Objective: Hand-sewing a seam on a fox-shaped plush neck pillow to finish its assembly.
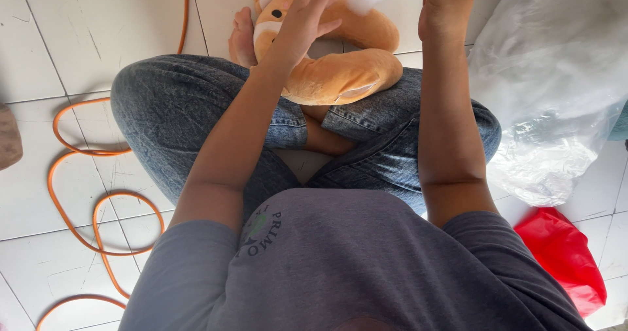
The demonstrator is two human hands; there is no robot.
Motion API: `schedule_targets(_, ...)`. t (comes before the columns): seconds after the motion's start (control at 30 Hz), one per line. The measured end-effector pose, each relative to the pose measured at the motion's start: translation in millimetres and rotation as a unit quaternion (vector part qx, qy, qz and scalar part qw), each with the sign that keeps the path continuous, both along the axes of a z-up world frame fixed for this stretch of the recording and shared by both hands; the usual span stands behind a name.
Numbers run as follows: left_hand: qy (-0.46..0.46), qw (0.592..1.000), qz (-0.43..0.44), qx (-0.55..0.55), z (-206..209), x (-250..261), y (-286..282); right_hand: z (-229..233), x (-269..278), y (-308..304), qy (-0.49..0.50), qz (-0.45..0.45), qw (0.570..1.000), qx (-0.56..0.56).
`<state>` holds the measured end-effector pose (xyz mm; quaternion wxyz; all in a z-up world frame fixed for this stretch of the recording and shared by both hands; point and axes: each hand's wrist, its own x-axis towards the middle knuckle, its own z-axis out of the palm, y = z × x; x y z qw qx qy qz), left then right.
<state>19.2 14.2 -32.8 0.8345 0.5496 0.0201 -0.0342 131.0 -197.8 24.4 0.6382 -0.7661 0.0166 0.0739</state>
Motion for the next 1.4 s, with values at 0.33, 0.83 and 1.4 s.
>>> schedule_targets(0.33, -0.011, 0.999, 0.041, 0.017, 21, 5, -7, 20, -51, 8, 0.027, 0.215, 0.976, 0.022)
schedule_targets(0.83, -0.019, 0.954, 0.111, 0.277, 34, -17, -3, 13, -86, 27, -0.028, 0.172, 0.983, 0.061)
schedule_targets(1.4, 0.179, 0.974, 0.025, 0.140, 57, -16, -4, 7, -87, 28, -0.173, 0.218, 0.960, -0.010)
